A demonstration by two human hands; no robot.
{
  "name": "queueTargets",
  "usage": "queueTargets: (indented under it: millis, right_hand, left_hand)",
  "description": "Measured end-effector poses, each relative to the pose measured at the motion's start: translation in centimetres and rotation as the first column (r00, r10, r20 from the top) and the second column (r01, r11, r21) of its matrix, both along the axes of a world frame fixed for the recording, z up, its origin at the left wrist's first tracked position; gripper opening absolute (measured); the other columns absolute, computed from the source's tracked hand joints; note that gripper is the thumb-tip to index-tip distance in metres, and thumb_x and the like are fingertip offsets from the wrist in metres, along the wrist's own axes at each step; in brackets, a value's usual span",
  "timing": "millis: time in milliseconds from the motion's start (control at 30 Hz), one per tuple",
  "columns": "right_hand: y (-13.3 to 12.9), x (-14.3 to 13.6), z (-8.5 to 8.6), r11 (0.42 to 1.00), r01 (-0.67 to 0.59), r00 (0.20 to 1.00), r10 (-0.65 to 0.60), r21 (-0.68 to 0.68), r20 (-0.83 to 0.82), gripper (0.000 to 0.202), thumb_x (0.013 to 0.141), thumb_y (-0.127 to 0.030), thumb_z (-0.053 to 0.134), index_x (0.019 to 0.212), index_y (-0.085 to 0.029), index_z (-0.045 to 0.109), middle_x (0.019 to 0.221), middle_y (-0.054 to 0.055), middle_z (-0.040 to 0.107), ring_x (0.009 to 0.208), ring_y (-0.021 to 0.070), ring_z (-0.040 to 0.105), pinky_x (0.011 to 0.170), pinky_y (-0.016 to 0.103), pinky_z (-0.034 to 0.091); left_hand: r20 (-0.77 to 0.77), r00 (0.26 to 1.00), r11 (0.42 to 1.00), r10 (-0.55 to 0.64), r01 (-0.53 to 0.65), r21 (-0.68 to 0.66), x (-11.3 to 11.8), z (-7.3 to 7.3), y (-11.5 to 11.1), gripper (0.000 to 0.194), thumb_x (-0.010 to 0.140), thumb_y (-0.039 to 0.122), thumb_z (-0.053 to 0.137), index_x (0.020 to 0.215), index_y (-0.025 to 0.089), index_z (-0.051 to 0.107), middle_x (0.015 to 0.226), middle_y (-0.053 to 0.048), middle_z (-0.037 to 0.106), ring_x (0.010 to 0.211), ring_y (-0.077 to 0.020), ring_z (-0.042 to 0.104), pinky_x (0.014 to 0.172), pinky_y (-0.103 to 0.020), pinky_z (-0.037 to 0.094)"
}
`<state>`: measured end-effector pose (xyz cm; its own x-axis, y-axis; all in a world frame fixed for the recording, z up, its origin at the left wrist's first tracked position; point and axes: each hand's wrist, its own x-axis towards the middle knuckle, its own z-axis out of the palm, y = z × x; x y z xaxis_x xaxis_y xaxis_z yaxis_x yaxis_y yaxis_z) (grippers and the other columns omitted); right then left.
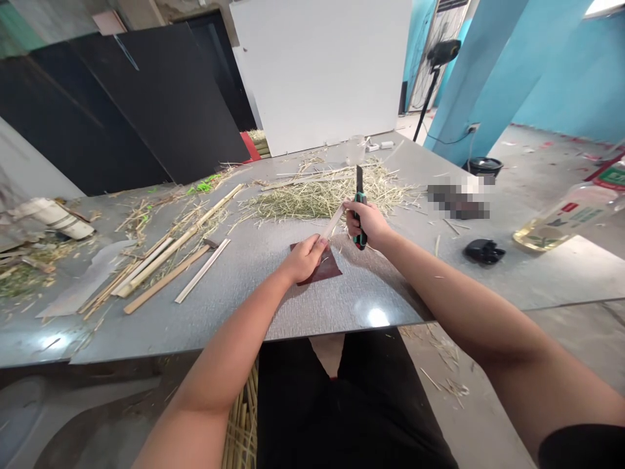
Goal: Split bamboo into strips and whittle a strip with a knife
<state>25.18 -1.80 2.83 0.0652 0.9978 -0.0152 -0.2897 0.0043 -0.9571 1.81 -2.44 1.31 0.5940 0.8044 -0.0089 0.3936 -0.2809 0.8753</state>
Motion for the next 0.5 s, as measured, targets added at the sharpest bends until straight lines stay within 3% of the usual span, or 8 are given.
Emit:
queueTargets:
  millis: [200,400,500]
  right_hand:
    - [-0.2,-0.08,-0.08,0.999,-0.033,0.999,0.033,0.006,0.035,0.04,0.09,-0.04,0.078,0.095,-0.022,0.043,0.063,-0.006,0.03,0.049,0.0059,0.026,0.046,0.025,0.022]
    - [-0.61,-0.68,-0.1,0.992,-0.121,0.978,0.126,-0.037,0.166,0.037,0.088,-0.04,0.083,0.099,-0.02,0.054,0.063,-0.005,0.034,0.053,0.0053,0.028,0.047,0.024,0.024]
    - [-0.53,-0.71,-0.32,0.992,-0.124,0.981,0.127,-0.03,0.149,0.039,0.085,-0.04,0.085,0.097,-0.02,0.054,0.064,-0.005,0.033,0.053,0.0047,0.027,0.047,0.024,0.023]
  left_hand:
    - [0.047,0.999,0.997,-0.022,0.025,-0.072,-0.25,-0.04,0.05,0.059,0.11,0.075,0.035,0.108,0.022,0.06,0.063,0.005,0.045,0.054,-0.009,0.041,0.059,-0.026,0.034]
    - [0.041,0.999,0.999,0.017,-0.015,-0.035,-0.06,-0.09,0.08,0.062,0.108,0.078,0.038,0.106,0.02,0.06,0.067,0.004,0.05,0.06,-0.0092,0.044,0.064,-0.026,0.036]
    - [0.027,0.999,0.999,0.037,-0.037,-0.011,0.07,-0.09,0.13,0.061,0.108,0.077,0.04,0.103,0.02,0.06,0.067,0.002,0.051,0.061,-0.0099,0.044,0.064,-0.026,0.036]
